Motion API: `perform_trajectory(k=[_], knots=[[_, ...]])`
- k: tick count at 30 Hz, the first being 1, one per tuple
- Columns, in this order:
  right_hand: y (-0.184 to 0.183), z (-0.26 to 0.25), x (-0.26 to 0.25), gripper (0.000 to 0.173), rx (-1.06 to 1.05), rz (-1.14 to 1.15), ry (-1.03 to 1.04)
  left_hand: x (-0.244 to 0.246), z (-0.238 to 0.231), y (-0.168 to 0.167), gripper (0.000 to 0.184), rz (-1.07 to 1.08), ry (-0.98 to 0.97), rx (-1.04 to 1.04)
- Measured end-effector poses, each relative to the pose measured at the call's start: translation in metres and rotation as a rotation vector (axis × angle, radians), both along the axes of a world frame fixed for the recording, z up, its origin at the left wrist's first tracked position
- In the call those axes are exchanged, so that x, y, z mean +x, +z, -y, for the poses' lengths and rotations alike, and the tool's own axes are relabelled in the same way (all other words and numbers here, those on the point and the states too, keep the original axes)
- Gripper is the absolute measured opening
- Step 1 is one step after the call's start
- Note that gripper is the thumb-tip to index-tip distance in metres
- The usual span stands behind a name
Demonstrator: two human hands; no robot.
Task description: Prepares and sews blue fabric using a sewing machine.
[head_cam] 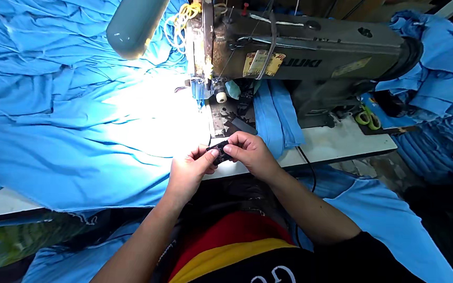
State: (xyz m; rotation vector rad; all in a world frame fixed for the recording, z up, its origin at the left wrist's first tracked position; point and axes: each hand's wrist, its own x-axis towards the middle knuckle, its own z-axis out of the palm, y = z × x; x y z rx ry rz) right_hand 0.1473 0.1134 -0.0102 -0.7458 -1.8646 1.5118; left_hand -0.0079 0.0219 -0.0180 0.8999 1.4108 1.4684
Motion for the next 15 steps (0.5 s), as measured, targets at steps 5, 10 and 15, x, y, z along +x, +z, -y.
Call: perform_trajectory(k=[5,10,15], knots=[[-0.0033,0.0056,-0.0035,0.014,-0.065,-0.075,0.006,0.0005,0.0042,0.0080,0.017,-0.017,0.009,-0.001],[-0.0037,0.0102,-0.0034,0.007,0.004,-0.049,0.006,-0.0010,0.0053,0.0049,0.016,-0.094,-0.005,0.016],[-0.0025,0.0106,-0.0051,0.010,-0.052,-0.006,-0.021,-0.0005,0.0062,0.0036,0.014,-0.045,0.001,0.009]])
